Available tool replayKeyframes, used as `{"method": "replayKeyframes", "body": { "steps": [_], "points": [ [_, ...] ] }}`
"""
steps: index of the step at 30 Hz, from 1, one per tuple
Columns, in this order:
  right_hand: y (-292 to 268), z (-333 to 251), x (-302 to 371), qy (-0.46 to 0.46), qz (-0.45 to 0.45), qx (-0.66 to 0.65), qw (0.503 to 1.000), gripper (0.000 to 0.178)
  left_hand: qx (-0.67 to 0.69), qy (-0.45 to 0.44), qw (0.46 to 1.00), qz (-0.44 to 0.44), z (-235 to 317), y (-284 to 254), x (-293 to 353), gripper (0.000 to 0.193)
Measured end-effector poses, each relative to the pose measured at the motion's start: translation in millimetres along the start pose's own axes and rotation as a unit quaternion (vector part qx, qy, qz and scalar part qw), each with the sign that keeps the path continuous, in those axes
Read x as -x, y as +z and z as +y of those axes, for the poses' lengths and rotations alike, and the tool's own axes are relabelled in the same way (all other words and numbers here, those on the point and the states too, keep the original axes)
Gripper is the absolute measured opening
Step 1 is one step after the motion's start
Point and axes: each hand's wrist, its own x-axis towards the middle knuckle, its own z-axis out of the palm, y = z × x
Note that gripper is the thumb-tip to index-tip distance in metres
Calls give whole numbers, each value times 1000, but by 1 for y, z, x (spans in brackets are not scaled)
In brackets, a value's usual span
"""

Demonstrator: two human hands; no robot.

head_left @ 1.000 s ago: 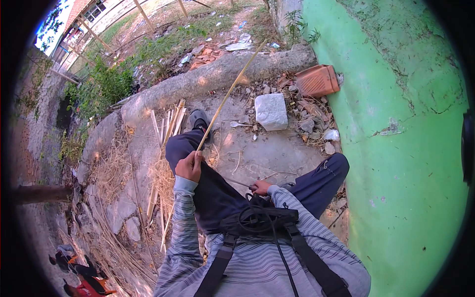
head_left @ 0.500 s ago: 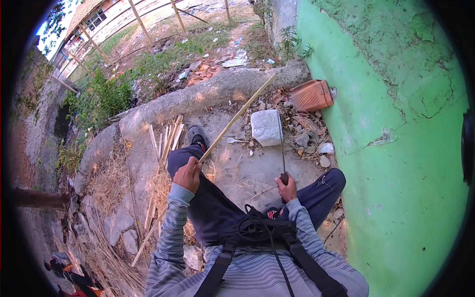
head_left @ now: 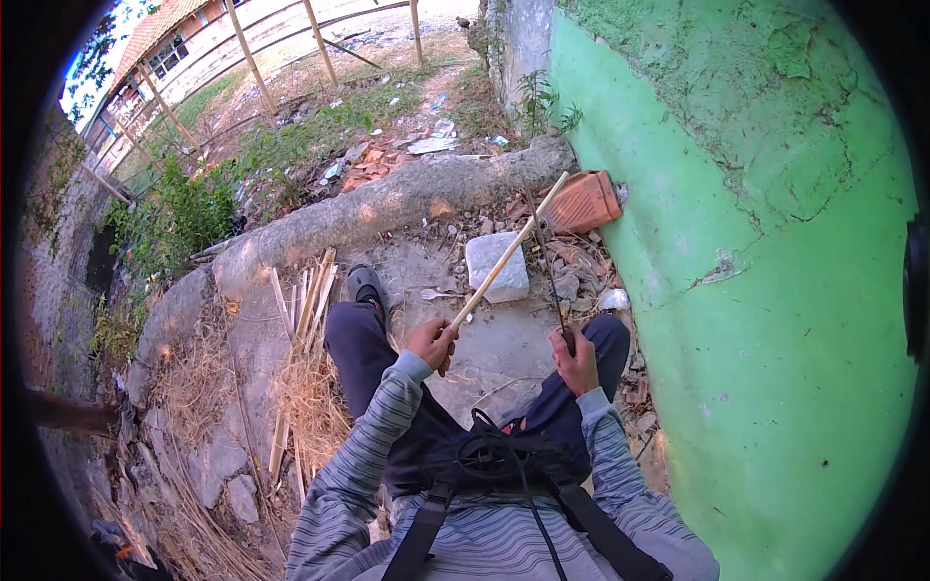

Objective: The person shaves a long thin piece of wood with a machete, holding the wood against a stone block to peel off thin layers.

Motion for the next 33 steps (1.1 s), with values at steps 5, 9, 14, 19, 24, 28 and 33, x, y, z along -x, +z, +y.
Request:
{"method": "replayKeyframes", "body": {
  "steps": [5, 9, 14, 19, 24, 28, 33],
  "points": [
    [47, 2, -6, -65, -78, 190, 976, 34, -98, 8, 994, 49, -76, 5, -52, 29],
    [76, 33, -18, -44, -123, 248, 960, 36, -157, 35, 987, 20, -92, 4, -57, 32],
    [97, 74, -23, -26, -154, 277, 948, 33, -253, 54, 965, 29, -120, 0, -52, 37],
    [97, 120, -27, 11, -220, 284, 933, 33, -376, -19, 926, 36, -144, 17, -64, 34],
    [123, 127, -29, 38, -245, 314, 916, 32, -412, -128, 902, 36, -165, 13, -78, 33],
    [125, 138, -29, 53, -249, 267, 930, 30, -404, -151, 902, 31, -152, 20, -75, 36],
    [129, 132, -27, 16, -241, 214, 946, 36, -414, -165, 893, 56, -141, 22, -72, 35]
  ]
}}
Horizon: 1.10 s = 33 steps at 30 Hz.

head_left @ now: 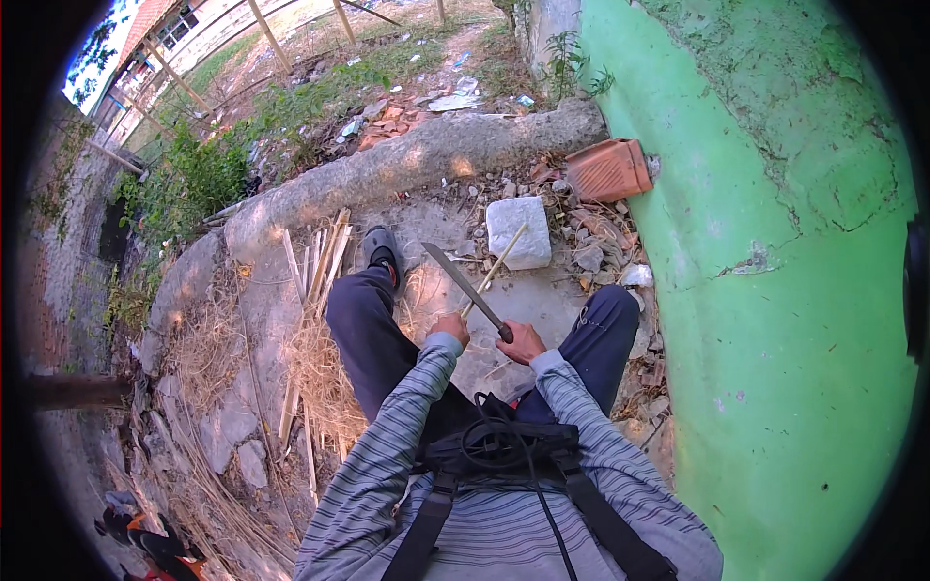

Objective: The person shaves a long thin piece of wood with a machete, holding the wood against a stone block to peel off thin layers.

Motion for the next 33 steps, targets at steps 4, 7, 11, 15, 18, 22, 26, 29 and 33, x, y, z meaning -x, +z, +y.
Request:
{"method": "replayKeyframes", "body": {
  "steps": [4, 7, 11, 15, 18, 22, 26, 29, 33],
  "points": [
    [-6, -4, 1, 8, -22, 14, 1000, 54, -26, -7, 999, 23, 17, -6, 19, 30],
    [-7, -6, -2, 17, -28, 14, 999, 63, -62, 6, 997, 55, 17, -3, 24, 25],
    [-4, -2, -7, 77, -52, -3, 996, 63, -94, 18, 992, 82, 16, 4, 26, 21],
    [-1, 8, -11, 87, -52, -18, 995, 60, -98, 24, 990, 101, 17, 7, 27, 19],
    [6, 11, -12, 74, 19, -49, 996, 60, -80, 42, 992, 89, 16, 7, 26, 21],
    [1, -1, -8, 45, 8, -41, 998, 61, -94, 21, 991, 93, 14, 9, 26, 20],
    [-9, -17, -2, 31, -31, -14, 999, 60, -93, 18, 991, 92, 12, 11, 23, 22],
    [-8, -12, 3, -42, -12, -20, 999, 58, -85, 19, 993, 80, 18, 10, 22, 23],
    [-5, -15, 10, -97, -39, -41, 994, 55, -83, 13, 994, 72, 12, 12, 21, 25]
  ]
}}
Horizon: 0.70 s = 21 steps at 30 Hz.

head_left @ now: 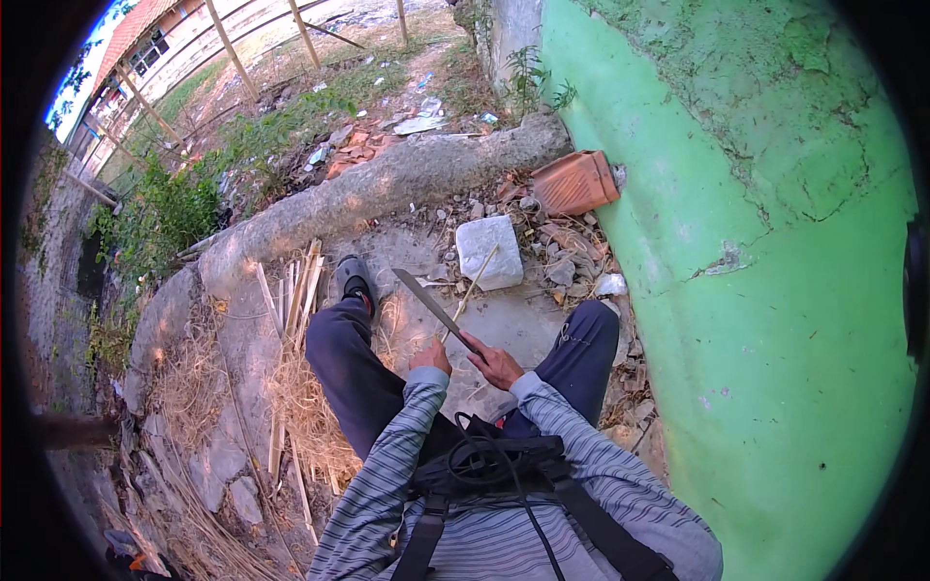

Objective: The person shaves a long thin piece of wood with a machete, holding the wood against a stone block to peel off thin layers.

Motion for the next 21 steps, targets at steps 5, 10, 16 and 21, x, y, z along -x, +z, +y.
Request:
{"method": "replayKeyframes", "body": {
  "steps": [5, 10, 16, 21],
  "points": [
    [2, -5, 3, -19, 31, -34, 999, 53, -7, 7, 1000, 13, 3, 2, -1, 23],
    [4, -12, 5, 52, 6, -97, 994, 53, -8, 32, 998, 54, 1, 6, 4, 21],
    [11, -6, -6, 40, 49, -77, 995, 51, 11, 31, 997, 74, -1, 10, 1, 18],
    [16, -8, -5, 20, 60, -26, 998, 50, 13, 31, 999, 33, -3, 4, 1, 18]
  ]
}}
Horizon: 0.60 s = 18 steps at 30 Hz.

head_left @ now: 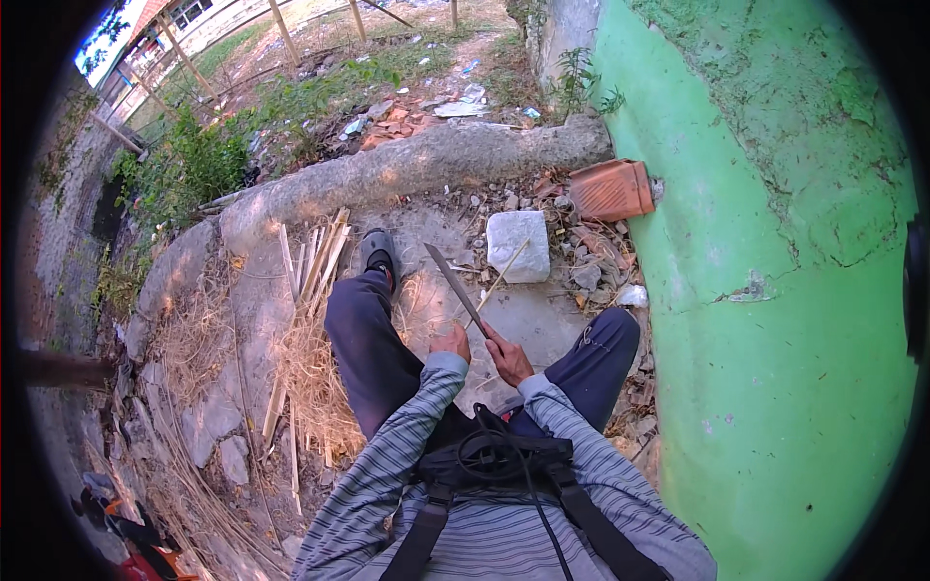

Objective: The person shaves a long thin piece of wood with a machete, holding the wood against a stone block to peel off thin layers.

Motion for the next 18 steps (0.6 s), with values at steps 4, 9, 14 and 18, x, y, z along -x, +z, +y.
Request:
{"method": "replayKeyframes", "body": {
  "steps": [4, 9, 14, 18],
  "points": [
    [2, 5, 4, -37, 0, 7, 999, 49, 16, -7, 1000, -10, 1, 1, 1, 18],
    [-2, 7, -6, 64, -36, 19, 997, 49, 27, -12, 1000, -4, 1, -1, 1, 19],
    [3, 12, 2, -39, 7, 26, 999, 49, 19, -13, 1000, -14, 3, -2, 1, 21],
    [-2, 12, -5, 1, -4, 50, 999, 48, 20, -25, 999, -12, 1, -4, 0, 21]
  ]
}}
